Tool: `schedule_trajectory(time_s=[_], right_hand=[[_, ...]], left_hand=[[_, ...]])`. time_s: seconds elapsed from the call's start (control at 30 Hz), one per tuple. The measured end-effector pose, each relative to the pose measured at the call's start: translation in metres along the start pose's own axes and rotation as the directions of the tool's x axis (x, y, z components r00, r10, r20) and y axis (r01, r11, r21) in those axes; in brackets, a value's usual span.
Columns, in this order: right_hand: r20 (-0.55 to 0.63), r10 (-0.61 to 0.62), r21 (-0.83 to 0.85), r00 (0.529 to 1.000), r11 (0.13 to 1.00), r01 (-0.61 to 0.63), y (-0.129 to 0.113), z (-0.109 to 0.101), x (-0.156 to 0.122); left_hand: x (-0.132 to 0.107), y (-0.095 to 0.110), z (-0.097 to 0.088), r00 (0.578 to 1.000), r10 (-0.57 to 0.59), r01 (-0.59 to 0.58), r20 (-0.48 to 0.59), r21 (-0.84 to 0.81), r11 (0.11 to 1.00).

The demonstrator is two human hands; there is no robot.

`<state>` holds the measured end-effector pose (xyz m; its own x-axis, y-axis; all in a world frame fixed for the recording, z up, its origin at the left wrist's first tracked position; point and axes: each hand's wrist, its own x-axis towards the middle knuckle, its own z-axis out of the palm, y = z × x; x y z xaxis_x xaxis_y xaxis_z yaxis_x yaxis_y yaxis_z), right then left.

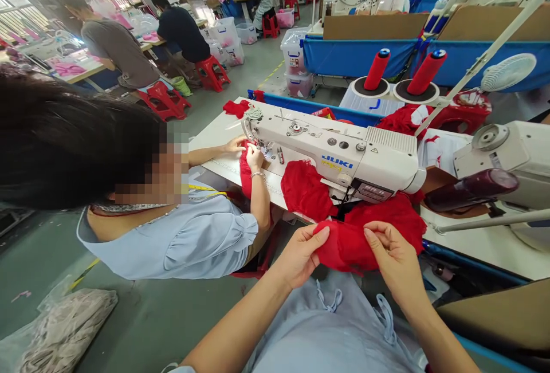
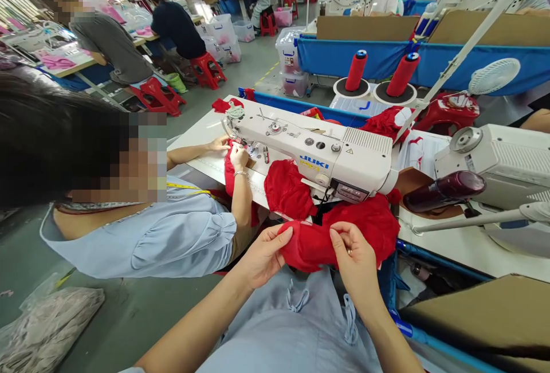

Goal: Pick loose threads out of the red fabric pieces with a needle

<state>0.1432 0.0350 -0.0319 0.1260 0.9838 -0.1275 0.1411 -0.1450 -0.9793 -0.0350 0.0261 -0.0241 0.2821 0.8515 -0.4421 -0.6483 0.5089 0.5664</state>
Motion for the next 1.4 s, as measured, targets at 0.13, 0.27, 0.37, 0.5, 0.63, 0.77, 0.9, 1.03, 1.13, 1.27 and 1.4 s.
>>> schedule_trajectory(time_s=[0.13,0.27,0.37,0.5,0.63,0.77,0.9,1.03,1.13,1.27,1.4], right_hand=[[-0.089,-0.14,-0.114,0.986,0.985,0.13,-0.006,0.004,-0.01],[0.073,-0.182,-0.117,0.981,0.975,0.189,-0.012,0.016,-0.021],[0.046,-0.036,0.026,0.998,0.999,0.035,-0.014,0.026,-0.021],[0.124,0.135,0.214,0.983,0.964,-0.159,-0.014,0.03,-0.018],[0.194,0.164,0.245,0.967,0.946,-0.21,-0.014,0.026,-0.018],[0.263,0.184,0.251,0.947,0.935,-0.252,-0.016,0.02,-0.018],[0.294,0.186,0.236,0.938,0.936,-0.26,-0.019,0.017,-0.019],[0.279,0.173,0.229,0.945,0.943,-0.24,-0.018,0.016,-0.02],[0.238,0.169,0.217,0.957,0.951,-0.222,-0.017,0.015,-0.022],[0.199,0.148,0.159,0.969,0.971,-0.181,-0.017,0.016,-0.024],[0.172,0.08,0.05,0.982,0.995,-0.09,-0.019,0.016,-0.026]], left_hand=[[-0.001,0.0,0.009,0.988,0.044,-0.056,-0.148,-0.08,0.995],[-0.006,-0.004,0.019,0.982,0.037,-0.061,-0.183,-0.125,0.99],[-0.012,-0.005,0.026,0.988,-0.003,-0.017,-0.157,-0.128,0.992],[-0.016,-0.008,0.026,0.985,0.011,-0.024,-0.17,-0.075,0.997],[-0.013,-0.014,0.011,0.972,0.126,-0.109,-0.2,0.091,0.99],[-0.009,-0.003,-0.008,0.889,0.437,-0.296,-0.138,0.554,0.778],[-0.007,0.018,-0.012,0.915,0.36,-0.361,0.183,0.771,0.525],[-0.009,0.022,-0.004,0.957,0.222,-0.288,0.185,0.686,0.668],[-0.012,0.017,0.003,0.989,0.109,-0.147,0.102,0.558,0.817],[-0.016,0.012,0.012,0.995,0.082,-0.097,0.054,0.443,0.891],[-0.015,0.01,0.017,0.991,0.129,-0.124,0.018,0.44,0.889]])
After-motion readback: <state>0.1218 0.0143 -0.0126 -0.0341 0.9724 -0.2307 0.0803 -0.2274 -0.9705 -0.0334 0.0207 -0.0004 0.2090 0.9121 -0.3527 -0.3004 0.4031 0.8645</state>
